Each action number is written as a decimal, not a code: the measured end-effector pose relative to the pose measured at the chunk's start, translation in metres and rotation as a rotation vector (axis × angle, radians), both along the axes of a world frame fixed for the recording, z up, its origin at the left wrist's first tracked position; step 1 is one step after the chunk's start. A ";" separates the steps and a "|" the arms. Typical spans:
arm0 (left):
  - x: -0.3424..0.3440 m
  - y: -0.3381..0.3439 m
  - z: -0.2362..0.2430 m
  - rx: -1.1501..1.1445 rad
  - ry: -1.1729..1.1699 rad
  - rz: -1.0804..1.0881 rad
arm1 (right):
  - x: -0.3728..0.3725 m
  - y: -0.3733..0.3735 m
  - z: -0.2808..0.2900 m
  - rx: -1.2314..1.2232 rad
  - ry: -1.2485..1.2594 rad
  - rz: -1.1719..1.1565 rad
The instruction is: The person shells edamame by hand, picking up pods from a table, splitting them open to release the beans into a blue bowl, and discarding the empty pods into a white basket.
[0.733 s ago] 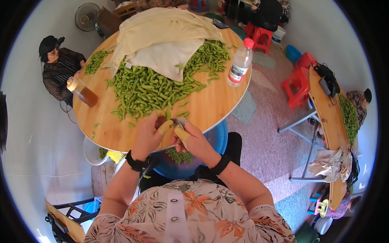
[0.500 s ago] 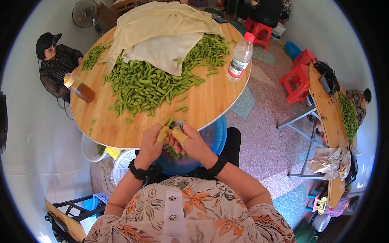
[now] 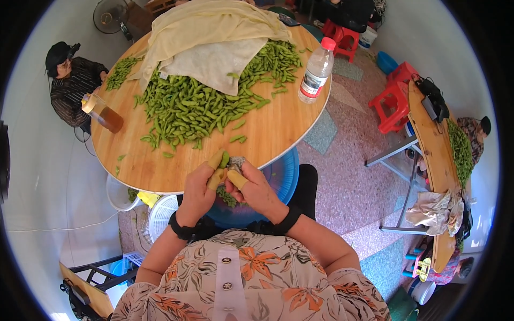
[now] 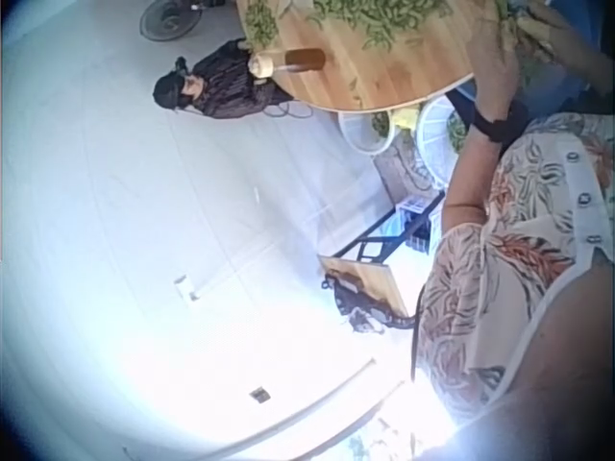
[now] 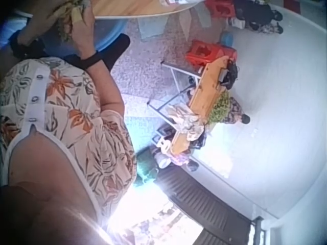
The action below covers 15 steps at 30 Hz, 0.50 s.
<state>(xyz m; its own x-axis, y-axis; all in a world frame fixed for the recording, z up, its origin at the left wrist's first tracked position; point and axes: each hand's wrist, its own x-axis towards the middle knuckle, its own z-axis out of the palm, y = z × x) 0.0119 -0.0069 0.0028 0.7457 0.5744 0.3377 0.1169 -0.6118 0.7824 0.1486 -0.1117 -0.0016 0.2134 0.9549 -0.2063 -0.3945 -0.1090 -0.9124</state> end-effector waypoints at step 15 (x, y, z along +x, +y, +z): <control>-0.010 -0.003 -0.028 -1.220 -0.159 -0.097 | 0.015 0.008 -0.019 -0.165 0.542 0.229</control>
<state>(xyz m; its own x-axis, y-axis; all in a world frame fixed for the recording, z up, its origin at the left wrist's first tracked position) 0.0018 -0.0100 -0.0255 0.8026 0.5217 -0.2893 -0.0370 0.5276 0.8487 0.1639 -0.1035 -0.0209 -0.1702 0.9104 -0.3772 -0.7475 -0.3687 -0.5526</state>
